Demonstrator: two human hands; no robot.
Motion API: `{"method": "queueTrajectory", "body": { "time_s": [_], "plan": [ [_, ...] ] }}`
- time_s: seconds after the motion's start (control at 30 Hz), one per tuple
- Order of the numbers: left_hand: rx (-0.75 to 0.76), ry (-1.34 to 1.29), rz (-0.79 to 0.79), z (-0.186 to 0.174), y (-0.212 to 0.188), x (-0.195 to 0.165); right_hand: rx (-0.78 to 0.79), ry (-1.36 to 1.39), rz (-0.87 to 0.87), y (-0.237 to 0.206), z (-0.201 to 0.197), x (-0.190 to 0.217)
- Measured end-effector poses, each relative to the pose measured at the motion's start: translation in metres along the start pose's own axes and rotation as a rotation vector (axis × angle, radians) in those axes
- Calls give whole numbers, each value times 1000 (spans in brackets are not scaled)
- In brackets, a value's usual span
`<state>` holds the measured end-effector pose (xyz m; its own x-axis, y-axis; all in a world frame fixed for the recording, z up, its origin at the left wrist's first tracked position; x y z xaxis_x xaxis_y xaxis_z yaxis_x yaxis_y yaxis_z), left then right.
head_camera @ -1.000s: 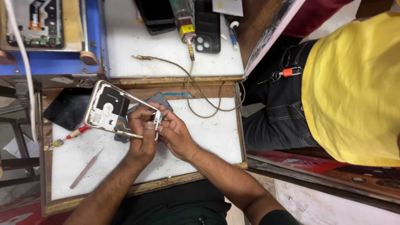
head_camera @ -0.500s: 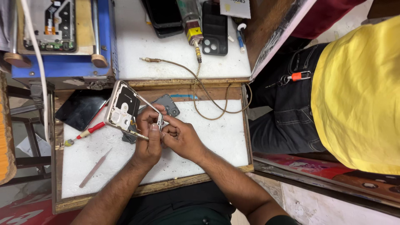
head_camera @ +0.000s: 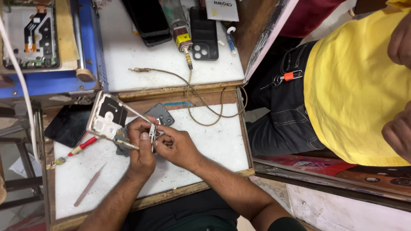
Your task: The person disassembles a white smartphone, removes the battery and internal components, and transfers them into a different phone chassis. They use a screwdriver and tweezers to manipulate parts and connectors.
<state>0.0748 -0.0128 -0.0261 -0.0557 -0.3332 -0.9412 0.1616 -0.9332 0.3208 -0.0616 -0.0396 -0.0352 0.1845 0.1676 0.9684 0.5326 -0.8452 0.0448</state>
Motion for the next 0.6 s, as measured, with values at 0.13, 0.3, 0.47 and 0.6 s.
{"method": "queueTrajectory", "body": {
  "time_s": [0.13,0.3,0.47,0.6],
  "plan": [
    [-3,27,21,1,-1,-1,-17,-9,156,0,0,1],
    [6,-5,24,-1,-2,-2,24,25,30,0,-5,3],
    [6,37,34,2,-1,-1,-10,-68,60,3,-3,2],
    [15,5,34,1,0,-2,-43,-122,172,4,-2,2]
  ]
}}
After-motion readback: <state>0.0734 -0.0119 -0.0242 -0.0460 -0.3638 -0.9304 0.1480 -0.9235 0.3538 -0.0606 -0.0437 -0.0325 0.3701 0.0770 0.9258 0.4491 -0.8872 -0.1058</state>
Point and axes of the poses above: each hand's wrist, its own y-axis towards the middle knuckle, its own z-axis out of the palm, x = y × z, the point moved 1 cm from there along y, towards the middle knuckle, and after that the axes turned 1 degree about -z, right-handed, at the moved point
